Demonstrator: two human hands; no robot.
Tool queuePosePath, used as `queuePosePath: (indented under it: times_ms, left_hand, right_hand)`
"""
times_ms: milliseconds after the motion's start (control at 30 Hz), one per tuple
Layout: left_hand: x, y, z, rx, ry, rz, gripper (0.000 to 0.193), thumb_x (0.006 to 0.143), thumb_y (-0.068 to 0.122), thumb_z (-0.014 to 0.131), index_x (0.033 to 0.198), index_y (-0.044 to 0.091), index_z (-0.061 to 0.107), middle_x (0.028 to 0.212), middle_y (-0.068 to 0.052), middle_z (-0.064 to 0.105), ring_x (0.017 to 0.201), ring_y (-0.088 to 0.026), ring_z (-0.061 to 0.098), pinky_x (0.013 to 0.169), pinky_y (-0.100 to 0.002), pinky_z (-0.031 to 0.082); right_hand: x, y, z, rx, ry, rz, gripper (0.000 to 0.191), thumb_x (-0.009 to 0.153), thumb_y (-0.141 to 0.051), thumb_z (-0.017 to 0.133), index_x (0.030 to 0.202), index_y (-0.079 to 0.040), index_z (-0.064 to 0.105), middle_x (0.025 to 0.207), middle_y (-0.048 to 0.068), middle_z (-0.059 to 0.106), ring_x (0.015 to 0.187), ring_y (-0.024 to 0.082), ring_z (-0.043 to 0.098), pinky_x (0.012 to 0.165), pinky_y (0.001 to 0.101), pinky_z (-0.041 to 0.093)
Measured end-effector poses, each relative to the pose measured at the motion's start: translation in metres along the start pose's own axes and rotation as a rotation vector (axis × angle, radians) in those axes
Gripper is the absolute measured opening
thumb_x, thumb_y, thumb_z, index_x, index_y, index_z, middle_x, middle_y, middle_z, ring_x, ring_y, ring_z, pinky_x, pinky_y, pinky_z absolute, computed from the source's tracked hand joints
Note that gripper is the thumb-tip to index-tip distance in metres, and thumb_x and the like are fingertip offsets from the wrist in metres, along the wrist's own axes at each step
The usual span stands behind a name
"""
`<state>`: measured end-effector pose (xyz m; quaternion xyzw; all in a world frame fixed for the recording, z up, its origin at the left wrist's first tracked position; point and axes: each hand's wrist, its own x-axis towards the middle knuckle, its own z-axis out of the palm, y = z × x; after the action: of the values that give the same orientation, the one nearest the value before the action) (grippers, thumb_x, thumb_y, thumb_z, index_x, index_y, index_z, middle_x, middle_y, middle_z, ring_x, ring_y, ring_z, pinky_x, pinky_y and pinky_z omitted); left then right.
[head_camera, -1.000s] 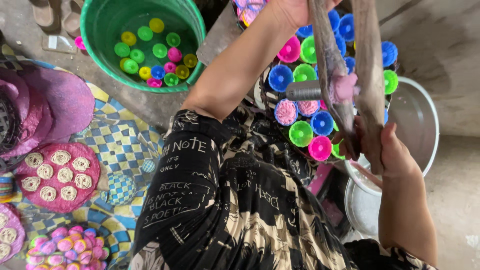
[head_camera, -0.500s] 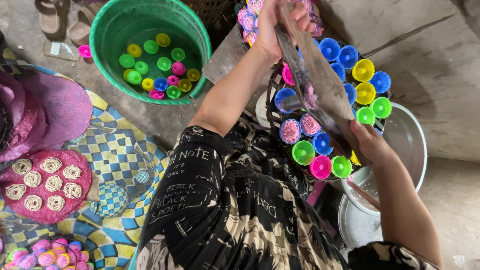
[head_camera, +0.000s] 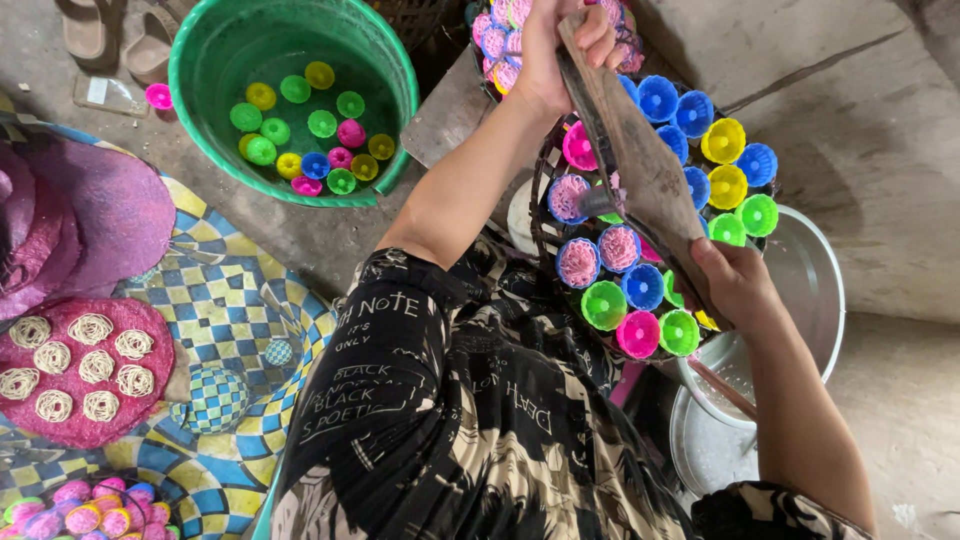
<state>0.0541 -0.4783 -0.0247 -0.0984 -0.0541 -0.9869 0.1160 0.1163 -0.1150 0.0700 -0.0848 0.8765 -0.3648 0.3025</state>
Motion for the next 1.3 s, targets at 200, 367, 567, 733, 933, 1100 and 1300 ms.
queuePosePath:
  times_ms: [200,367,567,733,933,1100,1300]
  left_hand:
    - [0.001,0.009,-0.006,0.187,-0.117,0.057,0.039,0.092,0.036,0.045,0.063,0.011,0.043,0.057,-0.003,0.040,0.052,-0.021,0.043,0.063,-0.041,0.043]
    - [0.016,0.010,-0.005,0.119,-0.130,0.049,0.043,0.094,0.039,0.043,0.061,0.012,0.044,0.055,-0.003,0.040,0.050,-0.020,0.042,0.060,-0.039,0.041]
    - [-0.003,-0.008,0.023,0.049,0.028,0.016,0.047,0.094,0.050,0.041,0.066,0.012,0.050,0.048,-0.001,0.039,0.040,-0.017,0.040,0.047,-0.038,0.039]
    - [-0.005,-0.005,0.025,0.055,0.024,-0.001,0.042,0.091,0.047,0.041,0.065,0.014,0.045,0.047,-0.002,0.038,0.039,-0.018,0.040,0.047,-0.039,0.039]
    - [0.009,0.011,0.030,0.276,-0.190,-0.003,0.039,0.096,0.039,0.043,0.077,0.008,0.058,0.068,-0.007,0.056,0.066,-0.021,0.057,0.070,-0.039,0.047]
    - [-0.028,0.018,0.087,0.569,-0.111,-0.109,0.059,0.097,0.051,0.042,0.108,0.001,0.071,0.106,-0.015,0.074,0.092,-0.026,0.069,0.082,-0.043,0.055]
    - [-0.092,-0.067,0.149,1.902,-0.714,0.256,0.045,0.073,0.023,0.076,0.110,0.000,0.068,0.103,-0.019,0.072,0.097,-0.036,0.071,0.084,-0.047,0.056]
  right_hand:
    - [-0.006,-0.003,0.021,-0.021,-0.026,-0.054,0.051,0.106,-0.040,0.051,0.090,0.004,0.069,0.066,0.010,0.065,0.048,0.016,0.057,0.045,0.0322,0.044]
    - [-0.006,-0.018,0.024,-0.118,0.087,-0.046,0.042,0.101,-0.038,0.052,0.103,-0.001,0.071,0.069,0.007,0.067,0.050,0.012,0.059,0.039,0.0299,0.042]
    - [-0.021,-0.008,0.022,-0.064,0.086,-0.092,0.041,0.105,-0.037,0.054,0.105,-0.001,0.072,0.067,0.009,0.065,0.048,0.013,0.055,0.042,0.0282,0.042]
    - [-0.020,0.011,0.027,0.011,0.039,0.000,0.042,0.103,-0.037,0.050,0.099,0.000,0.068,0.066,0.009,0.063,0.045,0.016,0.053,0.038,0.0337,0.037]
    - [-0.007,0.024,0.045,0.248,-0.058,-0.290,0.040,0.105,-0.035,0.053,0.110,0.002,0.065,0.073,0.009,0.065,0.053,0.013,0.057,0.047,0.0286,0.046]
    - [-0.021,0.027,0.040,0.428,0.010,-0.336,0.039,0.105,-0.034,0.049,0.110,0.002,0.061,0.076,0.010,0.065,0.055,0.016,0.059,0.047,0.0295,0.047]
    - [-0.050,0.048,0.032,0.674,0.098,-0.376,0.046,0.109,-0.043,0.040,0.106,-0.002,0.060,0.076,0.010,0.065,0.055,0.019,0.060,0.047,0.0307,0.049]
